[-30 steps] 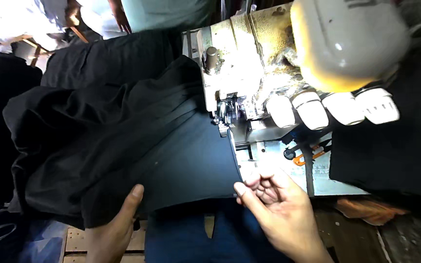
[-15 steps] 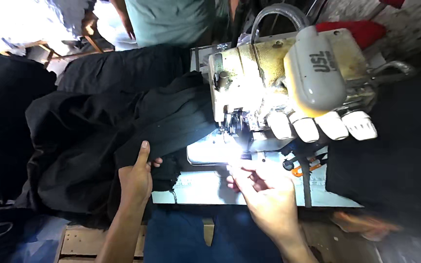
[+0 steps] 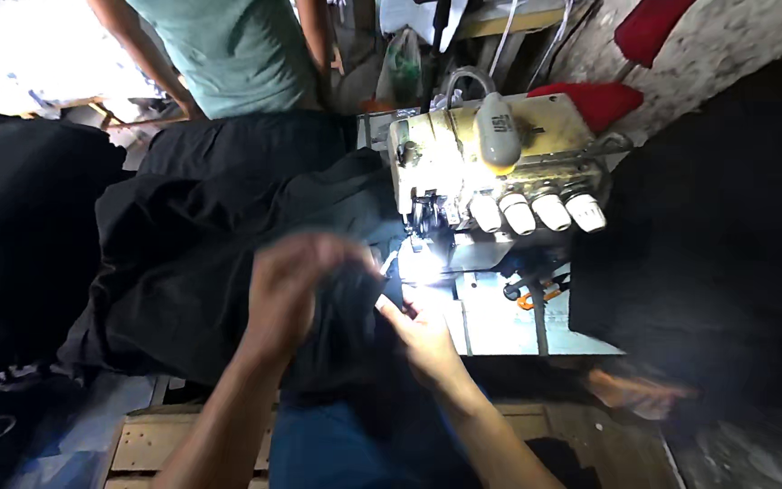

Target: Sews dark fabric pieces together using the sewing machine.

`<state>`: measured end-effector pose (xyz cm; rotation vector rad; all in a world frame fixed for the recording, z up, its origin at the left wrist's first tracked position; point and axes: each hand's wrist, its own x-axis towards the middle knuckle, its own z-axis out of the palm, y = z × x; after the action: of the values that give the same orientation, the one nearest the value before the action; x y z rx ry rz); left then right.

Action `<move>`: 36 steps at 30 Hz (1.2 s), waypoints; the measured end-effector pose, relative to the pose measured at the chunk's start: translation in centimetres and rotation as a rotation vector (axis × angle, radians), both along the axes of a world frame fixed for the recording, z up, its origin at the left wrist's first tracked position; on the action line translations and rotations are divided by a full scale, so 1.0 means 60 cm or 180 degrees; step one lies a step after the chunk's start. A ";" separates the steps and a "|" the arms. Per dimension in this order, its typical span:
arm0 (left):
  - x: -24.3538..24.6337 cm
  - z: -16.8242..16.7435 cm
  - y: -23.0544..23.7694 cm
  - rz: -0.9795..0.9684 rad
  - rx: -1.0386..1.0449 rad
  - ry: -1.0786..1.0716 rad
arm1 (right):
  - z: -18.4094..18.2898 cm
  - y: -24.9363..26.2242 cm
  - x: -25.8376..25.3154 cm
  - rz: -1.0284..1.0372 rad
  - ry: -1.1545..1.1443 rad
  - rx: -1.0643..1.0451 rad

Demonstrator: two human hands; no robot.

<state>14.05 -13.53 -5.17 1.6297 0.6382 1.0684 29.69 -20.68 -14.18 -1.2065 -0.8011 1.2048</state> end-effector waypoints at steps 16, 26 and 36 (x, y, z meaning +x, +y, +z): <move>-0.237 -0.002 0.032 0.2281 0.0746 0.1497 | 0.002 0.008 0.115 -0.0668 0.0604 -0.0705; -0.229 -0.008 0.067 0.2705 0.0332 0.2174 | -0.033 -0.030 0.127 -0.1525 -0.0139 0.0216; -0.250 -0.039 0.094 0.2670 0.0432 0.2015 | -0.036 -0.044 0.142 -0.1293 0.0739 0.0260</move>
<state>-0.95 -7.92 -7.48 1.8662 1.8127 1.1638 38.24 -23.35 -16.31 -1.0749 -0.4025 0.9446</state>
